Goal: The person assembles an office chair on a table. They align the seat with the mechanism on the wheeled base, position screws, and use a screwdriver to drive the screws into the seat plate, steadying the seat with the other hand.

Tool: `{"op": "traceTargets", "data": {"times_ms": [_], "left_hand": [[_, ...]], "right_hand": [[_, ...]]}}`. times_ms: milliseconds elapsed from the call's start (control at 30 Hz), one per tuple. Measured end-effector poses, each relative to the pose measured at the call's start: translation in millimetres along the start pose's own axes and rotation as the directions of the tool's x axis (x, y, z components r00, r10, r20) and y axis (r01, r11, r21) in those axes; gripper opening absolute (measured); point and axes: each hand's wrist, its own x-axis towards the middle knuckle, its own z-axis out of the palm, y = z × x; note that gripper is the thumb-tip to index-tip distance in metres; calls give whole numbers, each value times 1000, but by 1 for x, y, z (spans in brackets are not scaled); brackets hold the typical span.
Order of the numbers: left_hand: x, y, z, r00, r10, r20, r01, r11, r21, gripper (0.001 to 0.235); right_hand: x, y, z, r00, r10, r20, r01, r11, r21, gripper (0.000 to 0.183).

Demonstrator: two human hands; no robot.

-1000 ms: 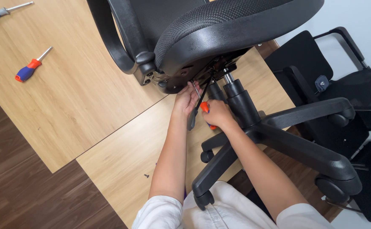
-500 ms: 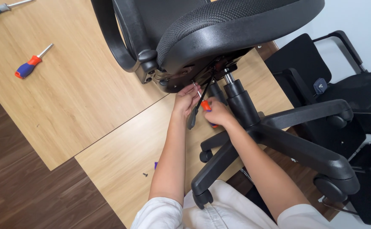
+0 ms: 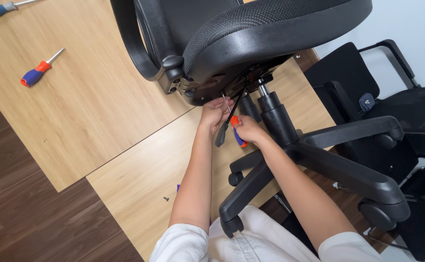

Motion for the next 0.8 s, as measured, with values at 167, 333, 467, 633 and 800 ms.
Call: {"op": "traceTargets", "data": {"times_ms": [167, 333, 467, 633, 800], "left_hand": [[4, -2, -2, 999, -13, -45, 13, 1000, 12, 35], [0, -1, 3, 996, -18, -93, 19, 1000, 15, 37], [0, -2, -1, 1000, -12, -20, 12, 1000, 20, 37], [-12, 5, -6, 977, -59, 203, 22, 984, 179, 43], [-12, 4, -10, 965, -18, 261, -49, 968, 247, 51]], "right_hand": [[-33, -42, -8, 994, -38, -100, 8, 957, -289, 56], [-24, -34, -8, 990, 1, -143, -39, 963, -266, 52], [-16, -26, -9, 998, 54, -25, -56, 997, -59, 31], [-2, -6, -7, 999, -32, 42, 29, 998, 60, 29], [-45, -60, -14, 998, 36, -43, -42, 986, -160, 39]]}}
